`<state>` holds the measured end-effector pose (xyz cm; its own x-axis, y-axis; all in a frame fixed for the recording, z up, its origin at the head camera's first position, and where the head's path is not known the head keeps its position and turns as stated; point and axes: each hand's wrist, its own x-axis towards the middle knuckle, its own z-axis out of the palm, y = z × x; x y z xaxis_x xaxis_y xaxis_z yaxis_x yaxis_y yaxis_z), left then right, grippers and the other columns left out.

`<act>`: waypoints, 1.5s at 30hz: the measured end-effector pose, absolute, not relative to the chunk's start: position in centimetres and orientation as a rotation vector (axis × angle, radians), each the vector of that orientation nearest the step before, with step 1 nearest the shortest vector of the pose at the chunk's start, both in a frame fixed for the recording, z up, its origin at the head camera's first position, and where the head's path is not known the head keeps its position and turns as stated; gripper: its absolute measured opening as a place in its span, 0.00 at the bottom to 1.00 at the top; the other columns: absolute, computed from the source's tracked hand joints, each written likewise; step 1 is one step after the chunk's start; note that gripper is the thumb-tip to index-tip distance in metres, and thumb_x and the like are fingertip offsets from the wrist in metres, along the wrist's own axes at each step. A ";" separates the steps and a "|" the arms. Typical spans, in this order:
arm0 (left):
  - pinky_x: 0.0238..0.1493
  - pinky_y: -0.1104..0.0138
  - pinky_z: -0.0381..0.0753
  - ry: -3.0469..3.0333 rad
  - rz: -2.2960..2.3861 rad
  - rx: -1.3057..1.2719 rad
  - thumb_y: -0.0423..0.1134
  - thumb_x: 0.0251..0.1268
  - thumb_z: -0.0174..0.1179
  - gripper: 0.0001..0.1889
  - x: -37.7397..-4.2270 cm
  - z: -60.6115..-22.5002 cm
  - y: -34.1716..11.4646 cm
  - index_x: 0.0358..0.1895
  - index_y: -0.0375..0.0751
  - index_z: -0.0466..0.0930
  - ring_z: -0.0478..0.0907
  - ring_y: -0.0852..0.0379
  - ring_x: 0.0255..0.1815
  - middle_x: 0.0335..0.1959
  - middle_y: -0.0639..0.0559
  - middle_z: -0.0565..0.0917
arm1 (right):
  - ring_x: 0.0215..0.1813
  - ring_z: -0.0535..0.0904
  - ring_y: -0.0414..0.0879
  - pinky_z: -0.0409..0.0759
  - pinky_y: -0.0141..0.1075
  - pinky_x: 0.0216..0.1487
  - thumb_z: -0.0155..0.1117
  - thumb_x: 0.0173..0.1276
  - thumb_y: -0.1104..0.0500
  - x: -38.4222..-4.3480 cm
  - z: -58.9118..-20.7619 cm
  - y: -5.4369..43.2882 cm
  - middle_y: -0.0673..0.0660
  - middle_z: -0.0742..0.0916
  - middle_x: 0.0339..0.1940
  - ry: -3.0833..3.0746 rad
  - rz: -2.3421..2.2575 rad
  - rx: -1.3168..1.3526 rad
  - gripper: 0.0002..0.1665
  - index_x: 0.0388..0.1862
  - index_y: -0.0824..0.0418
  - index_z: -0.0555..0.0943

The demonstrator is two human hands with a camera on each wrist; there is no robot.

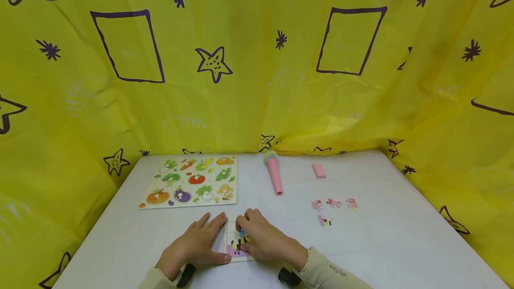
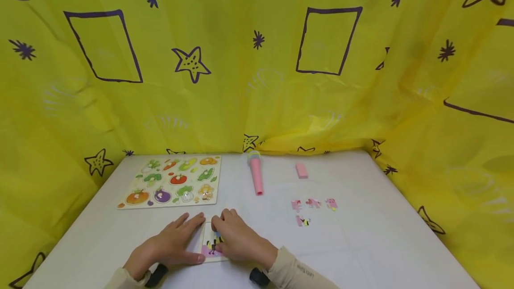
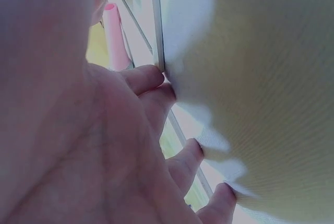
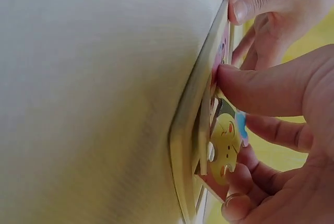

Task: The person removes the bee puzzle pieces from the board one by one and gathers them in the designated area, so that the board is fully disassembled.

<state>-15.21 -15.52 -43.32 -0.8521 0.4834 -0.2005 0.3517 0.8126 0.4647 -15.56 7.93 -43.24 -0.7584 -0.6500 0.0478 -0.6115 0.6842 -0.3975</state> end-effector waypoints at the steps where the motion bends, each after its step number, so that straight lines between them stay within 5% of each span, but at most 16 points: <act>1: 0.79 0.29 0.49 2.688 0.604 0.633 0.66 0.59 0.76 0.55 -15.2 -43.3 -15.5 0.82 0.36 0.64 0.50 0.26 0.84 0.83 0.40 0.64 | 0.48 0.67 0.40 0.74 0.30 0.48 0.80 0.68 0.58 -15.5 -43.2 7.9 0.46 0.73 0.44 2.798 -0.599 -1.056 0.20 0.51 0.53 0.78; 33: 0.78 0.30 0.52 2.714 0.597 0.606 0.60 0.59 0.79 0.52 -14.9 -43.0 -15.2 0.80 0.39 0.66 0.51 0.28 0.84 0.83 0.43 0.65 | 0.41 0.71 0.38 0.76 0.29 0.43 0.79 0.68 0.61 -15.4 -43.6 8.4 0.48 0.73 0.45 2.754 -0.775 -1.022 0.19 0.50 0.57 0.77; 45: 0.78 0.29 0.52 2.711 0.617 0.616 0.59 0.59 0.79 0.51 -14.9 -42.9 -15.2 0.81 0.39 0.66 0.51 0.28 0.84 0.83 0.42 0.65 | 0.37 0.72 0.36 0.77 0.28 0.40 0.69 0.74 0.67 -15.5 -43.6 8.6 0.47 0.76 0.41 2.724 -0.848 -1.062 0.11 0.49 0.57 0.78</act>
